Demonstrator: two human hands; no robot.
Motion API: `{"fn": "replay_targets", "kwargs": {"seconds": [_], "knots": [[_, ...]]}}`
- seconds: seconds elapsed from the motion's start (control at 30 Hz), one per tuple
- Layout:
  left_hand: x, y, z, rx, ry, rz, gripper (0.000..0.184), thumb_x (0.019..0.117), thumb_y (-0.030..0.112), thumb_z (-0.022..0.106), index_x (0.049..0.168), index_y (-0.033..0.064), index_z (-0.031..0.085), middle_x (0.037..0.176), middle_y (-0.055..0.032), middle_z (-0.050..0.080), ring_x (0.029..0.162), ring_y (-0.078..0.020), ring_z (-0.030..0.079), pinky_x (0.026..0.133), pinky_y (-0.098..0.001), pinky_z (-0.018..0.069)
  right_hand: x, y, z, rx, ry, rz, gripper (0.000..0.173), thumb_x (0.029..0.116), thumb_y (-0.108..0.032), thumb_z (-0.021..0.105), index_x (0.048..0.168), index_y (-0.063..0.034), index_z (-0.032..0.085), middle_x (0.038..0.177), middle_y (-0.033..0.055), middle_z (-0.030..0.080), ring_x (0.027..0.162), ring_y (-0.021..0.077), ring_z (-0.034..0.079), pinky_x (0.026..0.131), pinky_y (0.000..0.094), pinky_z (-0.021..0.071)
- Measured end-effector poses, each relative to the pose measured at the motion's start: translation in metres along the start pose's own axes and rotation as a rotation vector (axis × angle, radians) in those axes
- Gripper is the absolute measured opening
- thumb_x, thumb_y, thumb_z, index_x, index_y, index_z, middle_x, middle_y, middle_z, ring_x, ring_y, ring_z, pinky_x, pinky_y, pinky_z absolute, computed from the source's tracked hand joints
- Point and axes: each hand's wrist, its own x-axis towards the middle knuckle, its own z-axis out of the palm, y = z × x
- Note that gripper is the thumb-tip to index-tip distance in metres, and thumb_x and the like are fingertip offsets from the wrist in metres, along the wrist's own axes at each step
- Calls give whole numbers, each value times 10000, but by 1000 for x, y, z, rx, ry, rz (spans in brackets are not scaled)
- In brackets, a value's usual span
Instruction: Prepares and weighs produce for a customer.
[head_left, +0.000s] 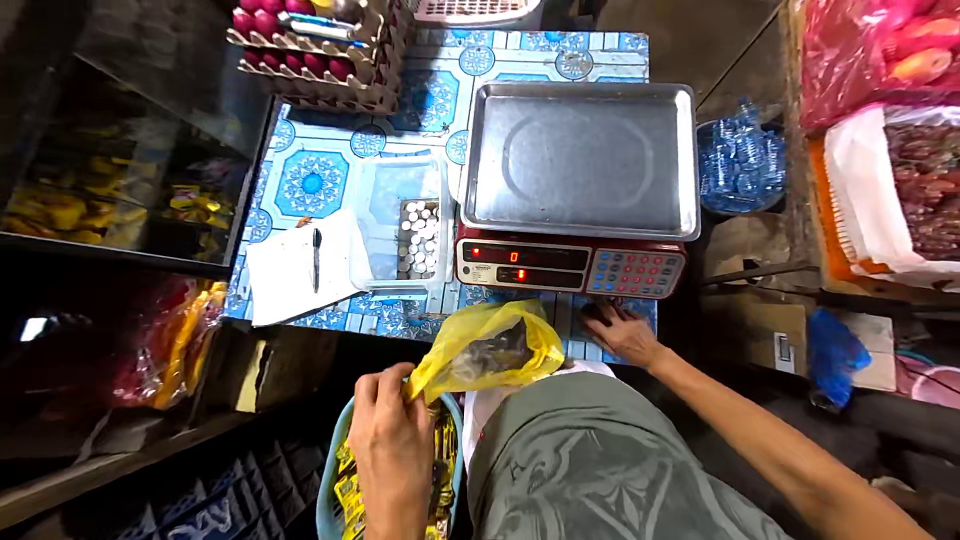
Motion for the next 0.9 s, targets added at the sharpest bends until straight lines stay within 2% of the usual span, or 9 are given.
{"fn": "replay_targets", "kwargs": {"seconds": [0.1, 0.17, 0.2, 0.27, 0.33, 0.43, 0.53, 0.7, 0.9], "knots": [[-5, -14, 8, -121, -119, -34, 193, 912, 105, 594, 866, -48, 702, 806, -191, 653, 744, -346, 662, 668, -503, 534, 11, -28, -40, 28, 232, -73, 359, 1011, -353, 590, 1324, -186, 650, 1198, 222, 696, 858, 334, 720, 663, 415, 574], [-9, -22, 14, -404, -228, -106, 290, 962, 183, 522, 894, -6, 732, 908, -98, 679, 883, -196, 637, 803, -371, 520, 38, -46, -85, 6, 346, -31, 414, 1005, -387, 614, 1360, -177, 578, 1245, 198, 661, 946, 296, 701, 764, 375, 574], [-10, -23, 16, -593, -270, -166, 289, 981, 184, 485, 874, 44, 713, 888, 4, 660, 844, -50, 621, 783, -230, 524, 58, -51, -110, -26, 377, 27, 435, 991, -386, 643, 1350, -145, 594, 1241, 204, 669, 953, 301, 710, 767, 385, 582], [-10, -20, 21, -1023, -337, -270, 324, 1013, 171, 421, 809, 144, 671, 729, 89, 684, 682, -1, 646, 681, -198, 553, 101, -47, -151, -78, 350, 196, 446, 938, -345, 713, 1261, -40, 684, 1179, 255, 704, 860, 377, 733, 649, 476, 594], [-5, -13, 21, -1318, -448, -272, 274, 1052, 234, 444, 964, 162, 694, 739, 63, 694, 631, -39, 652, 617, -214, 567, 138, -25, -173, -61, 199, 378, 509, 910, -276, 745, 1330, -6, 644, 1203, 276, 663, 871, 454, 703, 612, 588, 559], [6, -6, 16, -1486, -604, -170, 310, 1050, 308, 535, 1274, 110, 617, 1022, -40, 753, 711, -82, 692, 612, -231, 581, 178, 15, -173, -20, 89, 516, 552, 905, -216, 771, 1398, -38, 596, 1295, 267, 613, 954, 479, 679, 666, 644, 537], [12, 1, 12, -1480, -657, -116, 355, 1051, 330, 538, 1323, 109, 591, 1130, -51, 744, 730, -81, 700, 613, -230, 588, 173, 18, -171, -20, 171, 507, 570, 954, -211, 724, 1466, -42, 539, 1473, 248, 520, 1036, 449, 677, 704, 596, 566], [13, 10, 17, -1567, -738, -104, 403, 1034, 344, 576, 1373, 125, 573, 1175, -65, 732, 773, -105, 713, 648, -253, 603, 81, -32, -147, -127, 370, 451, 292, 986, -102, 522, 1106, 9, 765, 852, 167, 750, 740, 318, 724, 618, 438, 585], [21, 26, 24, -1577, -750, -43, 414, 1036, 333, 574, 1376, 100, 536, 1191, -72, 720, 777, -105, 707, 642, -251, 598, 32, -49, -95, -168, 163, 465, 442, 946, -75, 491, 1335, -92, 700, 619, 92, 629, 531, 287, 611, 469, 388, 478]]}}
